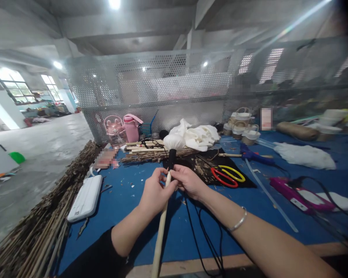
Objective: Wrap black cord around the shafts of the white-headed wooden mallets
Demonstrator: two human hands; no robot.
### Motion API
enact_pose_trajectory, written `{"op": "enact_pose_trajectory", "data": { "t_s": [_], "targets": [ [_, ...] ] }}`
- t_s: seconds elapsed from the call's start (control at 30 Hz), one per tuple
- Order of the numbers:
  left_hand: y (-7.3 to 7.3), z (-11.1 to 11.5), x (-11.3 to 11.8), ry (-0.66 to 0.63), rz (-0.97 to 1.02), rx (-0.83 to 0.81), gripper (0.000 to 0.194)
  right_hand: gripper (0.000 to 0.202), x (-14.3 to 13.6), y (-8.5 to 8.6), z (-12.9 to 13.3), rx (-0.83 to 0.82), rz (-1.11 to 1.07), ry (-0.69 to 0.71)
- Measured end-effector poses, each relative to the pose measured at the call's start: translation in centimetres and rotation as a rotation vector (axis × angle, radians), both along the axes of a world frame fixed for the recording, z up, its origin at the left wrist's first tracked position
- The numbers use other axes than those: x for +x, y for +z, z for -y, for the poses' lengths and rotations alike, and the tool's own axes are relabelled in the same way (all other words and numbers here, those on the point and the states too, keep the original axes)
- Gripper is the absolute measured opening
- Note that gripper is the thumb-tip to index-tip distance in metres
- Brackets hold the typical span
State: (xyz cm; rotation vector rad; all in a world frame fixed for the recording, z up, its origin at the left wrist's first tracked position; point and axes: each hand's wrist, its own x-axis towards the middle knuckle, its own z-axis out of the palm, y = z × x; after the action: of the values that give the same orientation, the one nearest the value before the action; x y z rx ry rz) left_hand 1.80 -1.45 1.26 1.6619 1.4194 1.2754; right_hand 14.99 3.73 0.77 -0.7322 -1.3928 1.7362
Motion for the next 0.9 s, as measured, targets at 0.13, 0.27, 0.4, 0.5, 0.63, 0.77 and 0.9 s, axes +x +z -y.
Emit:
{"op": "enact_pose_trajectory", "data": {
  "t_s": [0.13, 0.27, 0.4, 0.5, 0.63, 0.77, 0.9],
  "targets": [
    [0.12, 0.07, -0.07, 0.020, -0.117, 0.057, 0.029, 0.030, 0.02, 0.08, -0.11, 0.016, 0.015, -0.024],
    [0.05, 0.05, -0.08, 0.027, -0.050, 0.015, 0.032, 0.028, 0.33, 0.37, -0.17, 0.004, 0.009, 0.037],
    [-0.26, -0.02, 0.09, -0.038, 0.119, -0.027, 0.036, 0.030, 0.59, 0.55, -0.18, -0.025, -0.041, 0.079],
    [-0.28, -0.18, 0.28, -0.115, 0.285, -0.084, 0.037, 0.032, 0.74, 0.60, -0.26, -0.082, -0.095, 0.102],
    [0.05, -0.29, 0.43, -0.183, 0.438, -0.183, 0.040, 0.031, 0.84, 0.72, -0.32, -0.108, -0.102, 0.103],
    [0.17, -0.04, 0.37, -0.126, 0.362, -0.176, 0.036, 0.030, 0.66, 0.72, -0.22, -0.072, -0.081, 0.081],
    [0.17, 0.20, 0.24, -0.037, 0.232, -0.108, 0.032, 0.030, 0.51, 0.45, -0.24, -0.065, -0.091, 0.049]
  ]
}}
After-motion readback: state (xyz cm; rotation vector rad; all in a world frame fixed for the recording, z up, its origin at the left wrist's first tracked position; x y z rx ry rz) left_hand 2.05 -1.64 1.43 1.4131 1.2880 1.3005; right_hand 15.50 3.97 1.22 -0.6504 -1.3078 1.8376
